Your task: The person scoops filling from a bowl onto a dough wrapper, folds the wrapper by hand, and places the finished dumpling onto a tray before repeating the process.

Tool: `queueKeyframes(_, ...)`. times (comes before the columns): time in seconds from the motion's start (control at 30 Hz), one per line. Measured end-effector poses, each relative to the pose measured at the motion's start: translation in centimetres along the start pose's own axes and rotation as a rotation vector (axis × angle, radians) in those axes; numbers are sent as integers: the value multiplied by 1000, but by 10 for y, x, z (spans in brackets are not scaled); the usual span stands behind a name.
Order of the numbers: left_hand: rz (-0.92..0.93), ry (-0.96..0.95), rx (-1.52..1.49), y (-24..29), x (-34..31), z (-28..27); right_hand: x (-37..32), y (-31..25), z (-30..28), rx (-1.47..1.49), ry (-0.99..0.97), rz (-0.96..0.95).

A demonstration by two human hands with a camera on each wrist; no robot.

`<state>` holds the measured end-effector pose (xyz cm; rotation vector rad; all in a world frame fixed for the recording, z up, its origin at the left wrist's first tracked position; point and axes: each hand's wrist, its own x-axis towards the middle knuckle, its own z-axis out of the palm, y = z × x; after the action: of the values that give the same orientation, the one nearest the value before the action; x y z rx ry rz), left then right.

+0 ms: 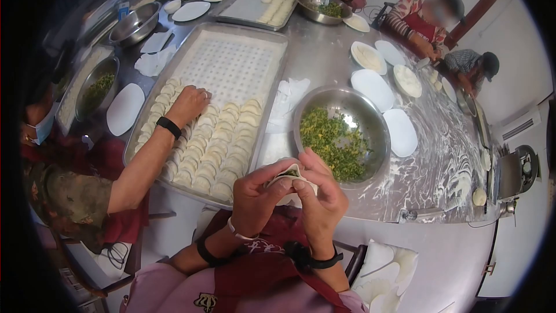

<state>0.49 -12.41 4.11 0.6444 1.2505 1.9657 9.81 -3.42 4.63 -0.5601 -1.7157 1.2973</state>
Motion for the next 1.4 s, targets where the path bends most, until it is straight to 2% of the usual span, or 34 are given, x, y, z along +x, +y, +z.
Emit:
queueKeyframes(0.17, -22, -55, 92, 1, 0, -5, 2, 1, -4, 47, -28, -31)
queueKeyframes(0.37, -28, -54, 155, 0, 2, -7, -1, 14, -13, -66, -95, -72)
queueKeyframes(0.47, -75, -66, 97, 5, 3, -9, 4, -1, -11, -55, -84, 84)
queueKeyframes(0.67, -73, -102, 131, 8, 0, -9, 6, 6, -14, -26, -189, 60)
queueKeyframes(0.87, -97, -197, 338, 17, 3, -15, 5, 8, -13, -118, -183, -45)
queueKeyframes(0.97, 23, -314, 441, 21, 8, -17, 3, 9, -14, -86, -198, -51)
queueKeyframes(1.07, 78, -396, 567, 21, 12, -25, 4, 12, -16, -157, -231, -152)
queueKeyframes(1.17, -97, -433, 513, 19, 16, -34, 5, 7, -17, -259, -259, -130)
queueKeyframes(1.27, -78, -389, 450, 24, 17, -30, 8, -4, -14, -258, -244, -83)
queueKeyframes(1.37, -117, -366, 424, 25, 15, -28, 12, -6, -14, -289, -332, -106)
queueKeyframes(1.4, -156, -352, 330, 26, 15, -26, 11, -4, -15, -257, -314, -89)
